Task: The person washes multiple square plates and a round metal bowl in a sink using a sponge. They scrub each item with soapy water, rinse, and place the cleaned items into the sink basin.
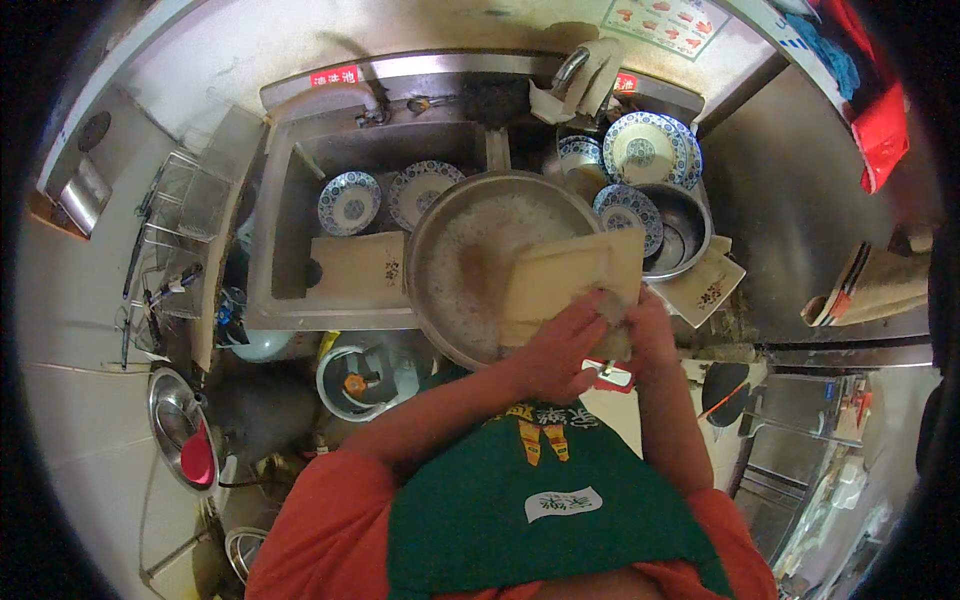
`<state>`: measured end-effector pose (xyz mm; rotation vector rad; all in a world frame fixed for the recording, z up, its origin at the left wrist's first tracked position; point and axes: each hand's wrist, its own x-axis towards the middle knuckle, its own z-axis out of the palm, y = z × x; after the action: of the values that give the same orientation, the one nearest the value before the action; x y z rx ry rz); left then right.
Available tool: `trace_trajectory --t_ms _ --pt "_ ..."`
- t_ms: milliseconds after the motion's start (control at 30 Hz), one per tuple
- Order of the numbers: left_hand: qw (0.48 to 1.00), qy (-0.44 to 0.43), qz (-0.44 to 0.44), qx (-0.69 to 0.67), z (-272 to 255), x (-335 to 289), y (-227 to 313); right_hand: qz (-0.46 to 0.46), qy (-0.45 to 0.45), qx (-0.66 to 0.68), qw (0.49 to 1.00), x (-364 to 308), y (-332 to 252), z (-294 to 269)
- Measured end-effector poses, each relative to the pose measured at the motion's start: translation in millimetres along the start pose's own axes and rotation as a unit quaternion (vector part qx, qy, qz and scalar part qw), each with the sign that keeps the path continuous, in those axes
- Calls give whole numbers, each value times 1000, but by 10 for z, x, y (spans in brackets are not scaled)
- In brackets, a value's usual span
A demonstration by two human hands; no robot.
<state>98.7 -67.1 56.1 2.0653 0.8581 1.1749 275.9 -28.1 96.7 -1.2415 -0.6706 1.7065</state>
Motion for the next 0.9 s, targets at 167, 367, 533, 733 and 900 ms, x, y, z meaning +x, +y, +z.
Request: trace_trajectory --t_ms 167,367,533,733,900 --pt "985 122 45 114 294 486 -402 -18 -32 -99 994 -211 161 -131" --pt "942 68 -275 177 63 518 -1588 -61 -31 -183 981 -304 55 -246" --pt "871 196 -449 -33 320 90 -1668 -81 -34 -110 990 -221 97 -279" --pt "917 246 -305 71 703 -190 -673 -78 10 6 997 -57 187 -194" --pt "920 60 -364 132 501 -135 -505 -64 85 -6 994 -89 171 -103"
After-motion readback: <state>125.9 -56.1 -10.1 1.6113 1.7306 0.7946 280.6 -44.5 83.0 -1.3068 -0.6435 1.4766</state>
